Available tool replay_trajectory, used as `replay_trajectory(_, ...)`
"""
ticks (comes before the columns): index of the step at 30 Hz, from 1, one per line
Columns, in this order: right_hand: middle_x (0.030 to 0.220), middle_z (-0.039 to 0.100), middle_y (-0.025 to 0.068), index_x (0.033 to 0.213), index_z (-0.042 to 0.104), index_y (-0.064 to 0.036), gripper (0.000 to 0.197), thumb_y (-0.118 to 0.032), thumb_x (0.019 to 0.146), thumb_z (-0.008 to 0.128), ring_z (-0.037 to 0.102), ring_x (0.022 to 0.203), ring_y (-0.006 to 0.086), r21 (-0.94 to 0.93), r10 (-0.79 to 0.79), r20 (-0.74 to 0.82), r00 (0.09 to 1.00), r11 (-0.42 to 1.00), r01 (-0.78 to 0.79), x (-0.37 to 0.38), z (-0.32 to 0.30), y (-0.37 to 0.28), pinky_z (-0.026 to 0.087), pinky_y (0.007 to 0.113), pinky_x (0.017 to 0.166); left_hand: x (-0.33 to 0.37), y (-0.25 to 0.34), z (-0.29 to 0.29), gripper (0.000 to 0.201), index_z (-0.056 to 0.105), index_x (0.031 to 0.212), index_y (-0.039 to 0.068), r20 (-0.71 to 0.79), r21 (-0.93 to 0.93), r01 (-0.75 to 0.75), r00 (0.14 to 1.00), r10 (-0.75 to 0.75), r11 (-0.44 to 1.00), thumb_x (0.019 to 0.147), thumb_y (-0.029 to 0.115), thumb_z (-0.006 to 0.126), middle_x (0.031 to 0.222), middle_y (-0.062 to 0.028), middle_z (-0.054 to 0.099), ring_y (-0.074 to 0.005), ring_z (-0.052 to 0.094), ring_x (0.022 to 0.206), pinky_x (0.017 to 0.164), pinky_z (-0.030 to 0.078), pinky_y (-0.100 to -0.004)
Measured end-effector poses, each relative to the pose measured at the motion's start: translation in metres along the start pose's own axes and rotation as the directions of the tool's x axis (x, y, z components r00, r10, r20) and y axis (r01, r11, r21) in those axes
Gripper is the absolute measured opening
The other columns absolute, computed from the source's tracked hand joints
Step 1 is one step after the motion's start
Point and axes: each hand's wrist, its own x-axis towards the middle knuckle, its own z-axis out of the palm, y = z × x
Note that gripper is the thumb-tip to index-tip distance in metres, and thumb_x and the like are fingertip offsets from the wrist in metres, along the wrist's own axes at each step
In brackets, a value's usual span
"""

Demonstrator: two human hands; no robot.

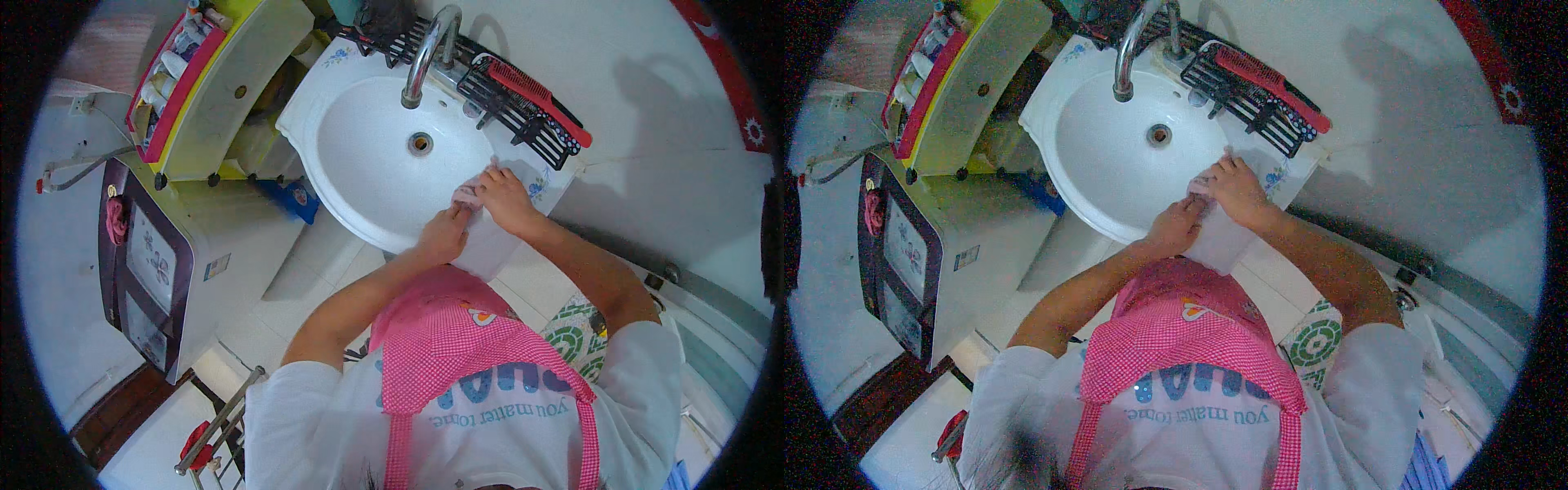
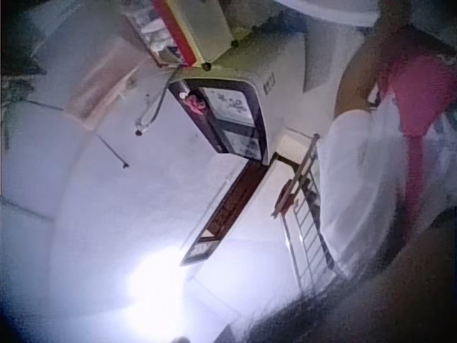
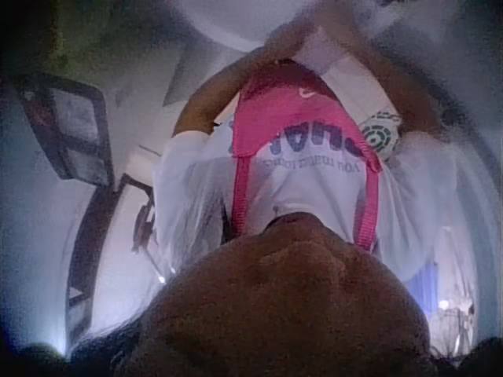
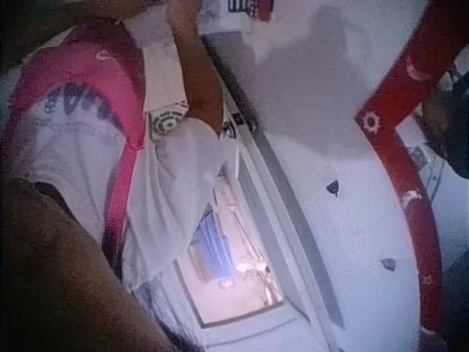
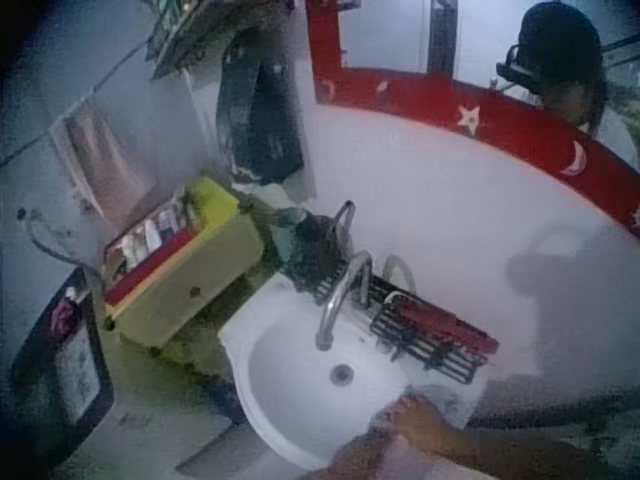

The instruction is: The person hand-washes a pink cloth in a white sink, repeatedly scrubbing and rinsing it under running water. After wringing out the excess water, the person places the wet cloth on top of a washing machine and then dries their hands with a white towel.

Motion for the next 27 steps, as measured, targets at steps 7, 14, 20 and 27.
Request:
replay_trajectory(7, 0.091, 0.059, 0.0062, 0.09, 0.067, -0.0095, 0.022, -0.016, 0.071, 0.059, 0.054, 0.096, 0.0218, -0.155, 0.033, -0.014, 0.999, 0.987, -0.035, 0.099, 0.059, 0.003, 0.042, 0.032, 0.087, 0.055, -0.032, 0.008, 0.025, 0.055, 0.102, 0.004, -0.341, -0.177, 0.166, 0.914, -0.219, 0.97, 0.077, 0.004, 0.054, 0.095, -0.0185, 0.06, -0.0392, 0.056, 0.089, 0.077, 0.047, -0.046)
replay_trajectory(14, 0.096, 0.06, 0.0059, 0.081, 0.069, -0.0187, 0.013, -0.019, 0.072, 0.06, 0.052, 0.101, 0.0255, -0.144, 0.008, 0.026, 1.0, 0.99, -0.004, 0.084, 0.057, 0.014, 0.041, 0.032, 0.082, 0.061, -0.067, 0.014, 0.03, 0.063, 0.107, 0.01, -0.185, -0.347, 0.171, 0.952, -0.246, 0.922, 0.078, 0.007, 0.056, 0.102, -0.0127, 0.065, -0.031, 0.062, 0.09, 0.076, 0.049, -0.0399)
replay_trajectory(20, 0.103, 0.059, 0.0036, 0.085, 0.069, -0.0159, 0.017, -0.014, 0.072, 0.058, 0.051, 0.104, 0.0224, 0.071, 0.109, -0.156, 0.982, 0.993, -0.099, 0.034, 0.003, 0.011, 0.042, 0.036, 0.088, 0.026, -0.03, -0.002, 0.02, 0.066, 0.092, 0.008, -0.354, -0.3, 0.05, 0.921, -0.16, 0.953, 0.079, 0.002, 0.052, 0.088, -0.01, 0.066, -0.0301, 0.061, 0.08, 0.074, 0.049, -0.0386)
replay_trajectory(27, 0.134, 0.045, 0.0064, 0.114, 0.058, -0.0101, 0.038, -0.009, 0.076, 0.052, 0.044, 0.12, 0.0268, 0.204, 0.334, -0.165, 0.928, 0.932, -0.3, -0.06, 0.002, 0.028, 0.039, 0.038, 0.1, 0.033, 0.023, -0.006, 0.04, 0.06, 0.106, 0.009, -0.337, -0.161, -0.176, 0.935, 0.114, 0.971, 0.071, -0.008, 0.049, 0.103, -0.0113, 0.061, -0.0334, 0.055, 0.099, 0.083, 0.046, -0.0409)
